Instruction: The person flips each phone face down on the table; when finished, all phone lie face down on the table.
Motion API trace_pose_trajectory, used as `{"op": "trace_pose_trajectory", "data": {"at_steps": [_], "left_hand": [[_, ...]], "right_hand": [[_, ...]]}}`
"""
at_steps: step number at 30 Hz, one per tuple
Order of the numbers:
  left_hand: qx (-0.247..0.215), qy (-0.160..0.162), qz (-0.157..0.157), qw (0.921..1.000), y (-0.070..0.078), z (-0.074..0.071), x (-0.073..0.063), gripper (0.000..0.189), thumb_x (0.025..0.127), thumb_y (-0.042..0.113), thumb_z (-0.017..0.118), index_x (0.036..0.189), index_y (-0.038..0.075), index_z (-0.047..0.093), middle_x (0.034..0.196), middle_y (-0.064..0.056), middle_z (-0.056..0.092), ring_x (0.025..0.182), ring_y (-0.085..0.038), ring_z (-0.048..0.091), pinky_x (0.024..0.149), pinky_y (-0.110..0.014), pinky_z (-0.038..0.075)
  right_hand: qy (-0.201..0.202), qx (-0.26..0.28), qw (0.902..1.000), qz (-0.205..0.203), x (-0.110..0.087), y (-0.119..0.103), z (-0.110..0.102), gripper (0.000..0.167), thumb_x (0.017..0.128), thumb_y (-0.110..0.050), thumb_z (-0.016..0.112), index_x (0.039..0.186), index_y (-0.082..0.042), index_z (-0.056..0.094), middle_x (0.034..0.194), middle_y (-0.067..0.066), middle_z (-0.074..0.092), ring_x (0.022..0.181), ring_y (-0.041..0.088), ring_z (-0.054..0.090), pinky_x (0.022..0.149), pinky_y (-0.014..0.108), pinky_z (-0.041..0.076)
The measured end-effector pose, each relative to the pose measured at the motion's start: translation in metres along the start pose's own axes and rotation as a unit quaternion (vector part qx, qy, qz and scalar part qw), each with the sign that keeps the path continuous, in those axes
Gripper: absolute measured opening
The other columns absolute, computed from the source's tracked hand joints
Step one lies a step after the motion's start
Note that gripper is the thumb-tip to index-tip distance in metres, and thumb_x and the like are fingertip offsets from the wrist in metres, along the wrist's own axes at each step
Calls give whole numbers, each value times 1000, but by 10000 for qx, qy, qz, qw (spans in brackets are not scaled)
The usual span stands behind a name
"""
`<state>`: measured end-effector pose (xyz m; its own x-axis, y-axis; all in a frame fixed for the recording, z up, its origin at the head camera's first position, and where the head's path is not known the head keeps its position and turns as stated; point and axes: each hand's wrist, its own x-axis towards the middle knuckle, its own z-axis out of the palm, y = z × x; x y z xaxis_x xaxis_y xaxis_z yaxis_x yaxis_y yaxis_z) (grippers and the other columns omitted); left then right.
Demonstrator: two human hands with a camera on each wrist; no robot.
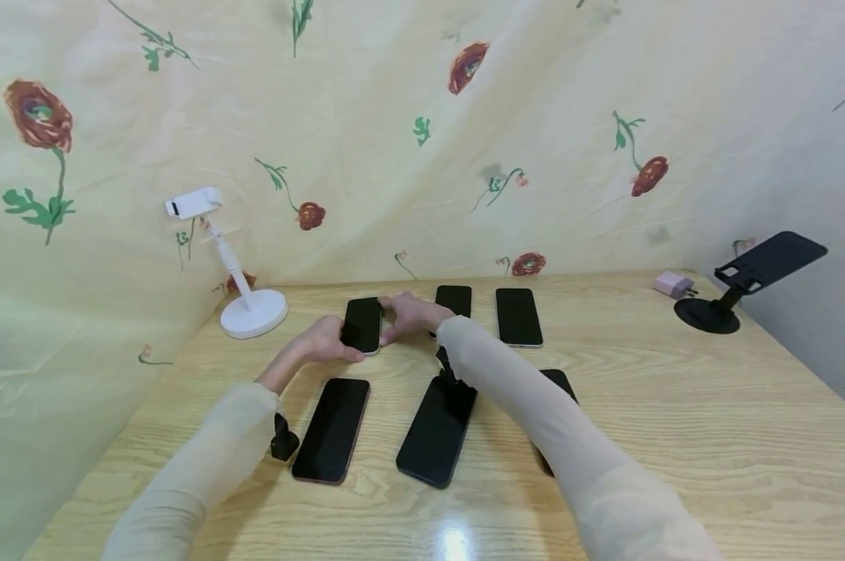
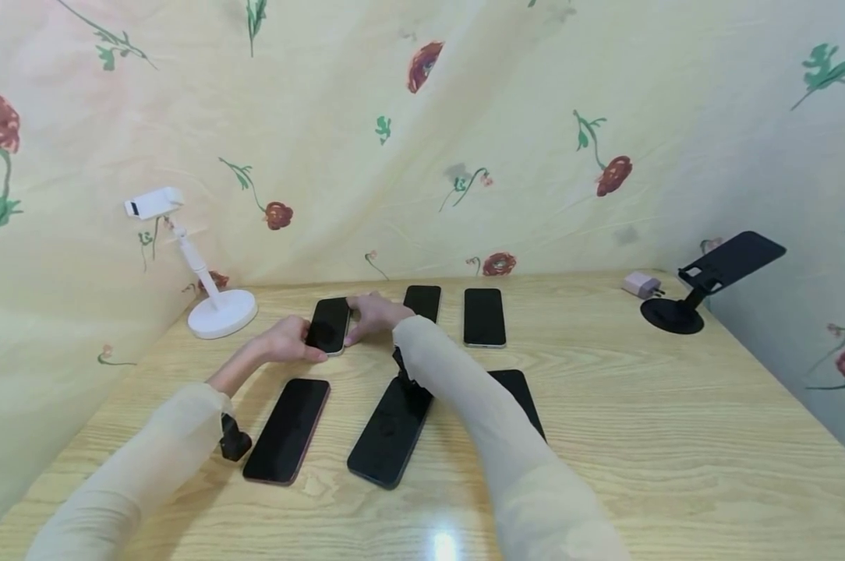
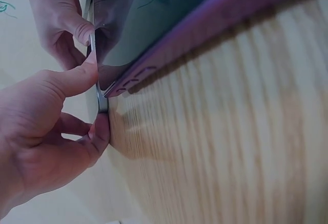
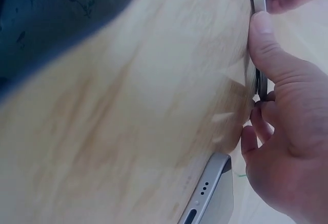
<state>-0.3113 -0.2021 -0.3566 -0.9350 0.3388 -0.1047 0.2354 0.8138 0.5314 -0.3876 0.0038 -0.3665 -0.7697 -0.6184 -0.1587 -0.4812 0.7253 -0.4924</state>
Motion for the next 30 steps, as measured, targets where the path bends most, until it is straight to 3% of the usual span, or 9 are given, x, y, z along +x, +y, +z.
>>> {"op": "trace_pose_trajectory", "data": {"at_steps": [9, 16, 19, 23, 26, 30], "left_hand": [[-158, 31, -24, 9999, -2, 2, 1, 30, 83, 17, 82, 94, -5, 64, 78, -7, 61, 73, -20, 53, 69, -33, 45], [-307, 51, 171, 9994, -6, 4, 0, 28, 84, 12, 80, 96, -7, 64, 76, -7, 61, 71, -20, 52, 68, -32, 44], [-422, 22, 331, 9986, -8, 6, 1, 45, 85, 10, 79, 117, -14, 59, 89, -15, 65, 80, -23, 56, 76, -35, 47], [-482, -52, 551, 9973, -9, 6, 1, 78, 86, 9, 78, 142, -22, 34, 114, -30, 63, 98, -28, 58, 91, -41, 47], [-544, -140, 506, 9971, -9, 4, -1, 82, 86, 9, 77, 146, -20, 28, 120, -34, 60, 101, -30, 57, 92, -41, 46], [-558, -196, 569, 9966, -9, 0, -4, 77, 89, 9, 75, 146, -18, 31, 120, -34, 59, 94, -29, 59, 85, -38, 46]], "right_hand": [[95, -65, 9999, -34, 0, 1, 0, 97, 84, -37, 82, 159, -12, 27, 158, 13, 31, 145, 32, 21, 114, 47, 24], [135, -170, 9995, -230, 1, 1, 0, 96, 85, -38, 81, 159, -8, 26, 158, 12, 34, 145, 34, 23, 116, 46, 22], [229, -71, 9988, -438, 2, 3, 1, 95, 84, -35, 82, 157, -5, 30, 156, 13, 37, 144, 35, 27, 116, 43, 21], [309, 130, 9971, -688, 1, 6, 2, 92, 84, -33, 83, 156, -3, 33, 154, 15, 40, 143, 33, 32, 116, 40, 23], [302, 180, 9964, -772, -1, 4, 2, 94, 86, -35, 81, 156, -1, 28, 155, 17, 36, 143, 32, 31, 115, 39, 25], [308, 176, 9962, -796, -5, -1, 1, 96, 89, -37, 77, 157, 1, 21, 158, 18, 29, 145, 32, 26, 116, 40, 22]]}}
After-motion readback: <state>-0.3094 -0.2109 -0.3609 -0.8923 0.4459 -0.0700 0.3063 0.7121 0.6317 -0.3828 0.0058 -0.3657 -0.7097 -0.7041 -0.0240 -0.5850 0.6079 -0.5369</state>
